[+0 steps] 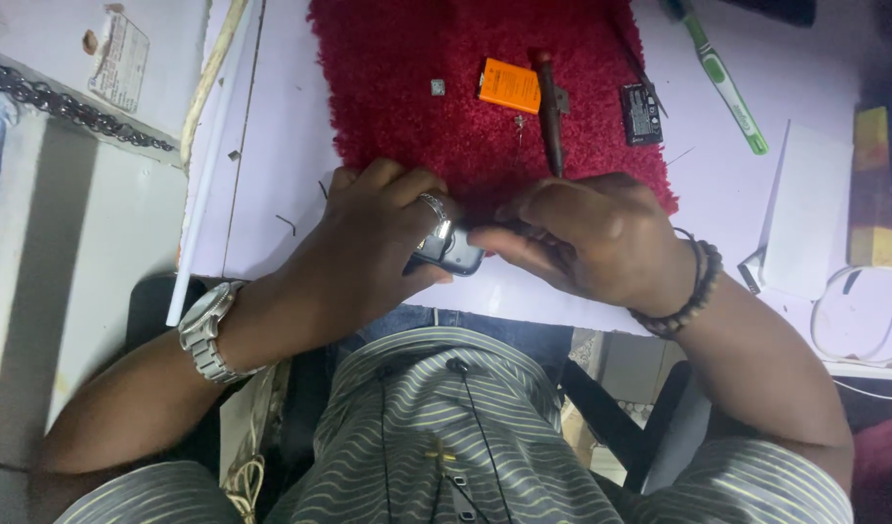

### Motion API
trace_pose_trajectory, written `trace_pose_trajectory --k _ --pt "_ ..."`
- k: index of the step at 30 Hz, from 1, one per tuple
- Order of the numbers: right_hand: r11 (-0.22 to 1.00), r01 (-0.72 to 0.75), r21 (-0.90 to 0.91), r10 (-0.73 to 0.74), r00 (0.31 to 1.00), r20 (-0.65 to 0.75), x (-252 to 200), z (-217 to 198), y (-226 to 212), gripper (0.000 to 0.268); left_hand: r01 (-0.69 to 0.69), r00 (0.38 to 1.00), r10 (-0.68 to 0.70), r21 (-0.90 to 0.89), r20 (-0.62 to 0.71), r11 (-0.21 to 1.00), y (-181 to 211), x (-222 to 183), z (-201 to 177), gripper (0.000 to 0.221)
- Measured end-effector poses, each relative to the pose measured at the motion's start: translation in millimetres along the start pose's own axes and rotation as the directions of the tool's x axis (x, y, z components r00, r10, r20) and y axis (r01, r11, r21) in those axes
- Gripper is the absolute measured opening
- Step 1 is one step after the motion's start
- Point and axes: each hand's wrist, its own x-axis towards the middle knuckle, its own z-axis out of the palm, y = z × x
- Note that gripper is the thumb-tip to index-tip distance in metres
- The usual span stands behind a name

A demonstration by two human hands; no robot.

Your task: Repairing a mobile phone by disassembling the casing, inspecting internal components, and reassembling the device.

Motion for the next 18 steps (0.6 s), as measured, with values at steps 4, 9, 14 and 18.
trace_pose_trajectory --k 4,9,14,18 --pt "0.994 0.037 0.100 -0.048 0.993 0.112 11 -16 2 0.037 -0.005 1.000 0.005 -0.001 -0.026 1.000 1 0 -2 0.060" --pt "0.974 -0.023 -0.225 0.000 0.995 -0.102 -14 -2 11 0.056 -0.013 1.000 0.013 -0.006 -0.026 1.000 2 0 -3 0.060" --pt "0.998 0.031 0.056 -0.031 0.999 0.012 13 -18 7 0.041 0.009 1.000 -0.009 0.008 0.001 1.000 1 2 -2 0.058" --pt "0.994 0.045 0.099 -0.054 0.995 0.084 14 -26 2 0.028 0.003 1.000 -0.003 -0.002 0.000 1.000 0 1 -1 0.055"
